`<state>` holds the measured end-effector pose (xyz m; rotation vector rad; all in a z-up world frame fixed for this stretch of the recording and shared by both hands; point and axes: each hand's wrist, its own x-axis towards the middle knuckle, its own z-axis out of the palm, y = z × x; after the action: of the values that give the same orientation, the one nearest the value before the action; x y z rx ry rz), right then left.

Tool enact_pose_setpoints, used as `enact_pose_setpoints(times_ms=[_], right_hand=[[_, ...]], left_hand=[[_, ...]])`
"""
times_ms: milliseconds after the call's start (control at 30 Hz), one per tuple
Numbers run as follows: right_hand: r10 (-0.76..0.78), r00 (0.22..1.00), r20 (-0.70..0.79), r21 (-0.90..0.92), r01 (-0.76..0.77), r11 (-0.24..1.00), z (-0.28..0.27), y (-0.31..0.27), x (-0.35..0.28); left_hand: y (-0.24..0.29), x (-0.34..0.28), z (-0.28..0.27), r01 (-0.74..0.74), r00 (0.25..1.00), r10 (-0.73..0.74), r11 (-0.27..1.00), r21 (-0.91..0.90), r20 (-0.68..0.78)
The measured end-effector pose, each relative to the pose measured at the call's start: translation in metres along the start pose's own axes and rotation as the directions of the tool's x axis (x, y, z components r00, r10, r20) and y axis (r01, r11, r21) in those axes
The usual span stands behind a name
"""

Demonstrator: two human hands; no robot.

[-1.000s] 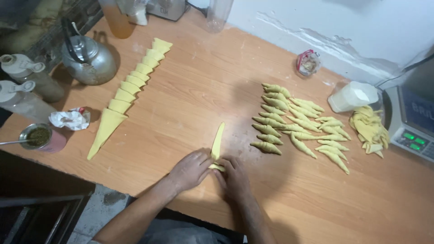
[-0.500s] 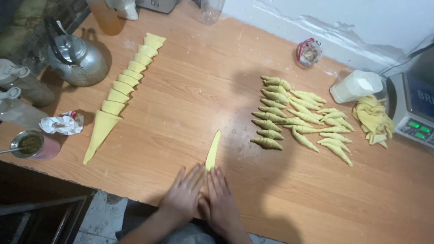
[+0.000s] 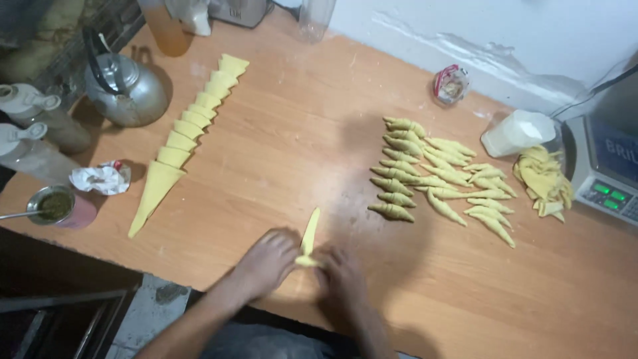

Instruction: Rolling triangular pieces of dough into croissant shapes on a wooden work surface.

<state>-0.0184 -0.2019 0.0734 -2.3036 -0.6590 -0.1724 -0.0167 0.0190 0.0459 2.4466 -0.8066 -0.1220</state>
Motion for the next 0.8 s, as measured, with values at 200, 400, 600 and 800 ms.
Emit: enact_pose_setpoints(times_ms=[200,400,600,800], right_hand=[[-0.006,0.993,0.117,-0.085,0.016,0.996,0.026,-0.002,-0.045],[0.074,0.976,0.203,-0.282,-0.014,0.959,0.026,0.019,0.025],[-0.022,0.998,0.066,-0.081,0.028,0.996,0.023,0.035,0.018],[0.178,0.978,0.11,-0.093,-0.168,0.981,0.02,0.012,-0.015]], left_hand=[[0.039,-0.038,0.047,0.112,0.96,-0.053,0.972,0.204,-0.274],[0.017,0.04,-0.011,0.334,0.938,-0.346,0.909,0.248,0.004],[-0.023,0.027,0.013,-0.003,0.959,-0.039,0.989,-0.145,-0.281],[0.01,-0.005,0.003,0.174,0.982,-0.171,0.984,-0.034,0.077]])
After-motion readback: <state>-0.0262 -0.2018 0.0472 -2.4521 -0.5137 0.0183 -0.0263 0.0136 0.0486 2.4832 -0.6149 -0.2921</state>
